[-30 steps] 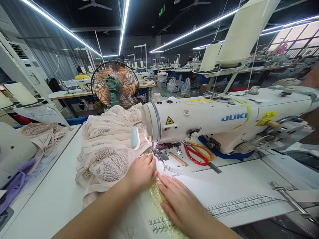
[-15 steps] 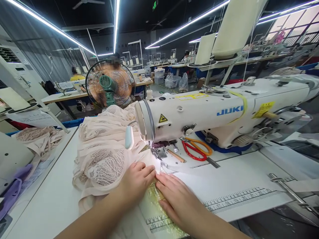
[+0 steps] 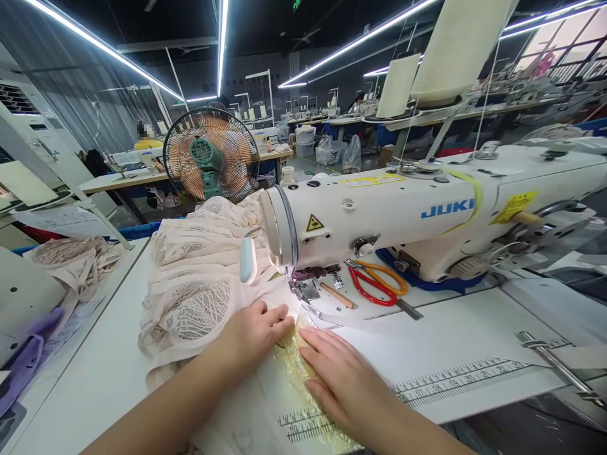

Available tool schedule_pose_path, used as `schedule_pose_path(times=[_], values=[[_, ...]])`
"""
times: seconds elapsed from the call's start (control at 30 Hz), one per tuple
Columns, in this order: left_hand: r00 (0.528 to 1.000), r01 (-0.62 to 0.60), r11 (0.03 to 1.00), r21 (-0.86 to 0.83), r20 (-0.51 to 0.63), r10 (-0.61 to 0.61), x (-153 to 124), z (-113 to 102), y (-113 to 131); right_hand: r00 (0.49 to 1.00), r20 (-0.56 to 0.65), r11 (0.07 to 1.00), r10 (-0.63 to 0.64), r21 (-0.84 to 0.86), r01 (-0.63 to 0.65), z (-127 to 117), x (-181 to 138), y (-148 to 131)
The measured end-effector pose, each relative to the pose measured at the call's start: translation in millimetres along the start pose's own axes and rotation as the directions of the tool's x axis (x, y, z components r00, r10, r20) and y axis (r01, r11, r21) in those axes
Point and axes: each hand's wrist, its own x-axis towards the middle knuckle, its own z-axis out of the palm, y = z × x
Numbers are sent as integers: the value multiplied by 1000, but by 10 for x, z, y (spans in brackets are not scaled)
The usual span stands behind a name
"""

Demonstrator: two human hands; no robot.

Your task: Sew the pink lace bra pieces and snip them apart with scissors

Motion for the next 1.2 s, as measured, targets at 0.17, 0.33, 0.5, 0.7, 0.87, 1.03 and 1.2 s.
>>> schedule_pose_path(times=[0.17,0.33,0.5,0.7,0.87,1.03,1.2], values=[[999,-2,1000,-1,39,2,3,8,-57,1000,-6,1000,3,-4,-3,9,-18,2],[998,12,1000,-3,64,-11,18,85,-163,1000,3,1000,-2,-4,2,-17,-15,5],[989,74,997,-21,130,-70,59,108,-250,1000,6,1000,4,15,-4,-14,5,-10],[970,151,989,-9,193,-146,124,65,-295,997,-72,999,-2,54,6,-23,-16,26],[958,170,984,44,228,-176,181,49,-354,936,-337,983,-102,111,147,10,-8,-178],[946,225,963,149,201,-253,197,-61,-335,784,-586,977,-205,-73,201,663,128,-736],[953,238,937,257,122,-276,-264,-278,-133,866,-386,931,-318,-298,209,920,173,-807]])
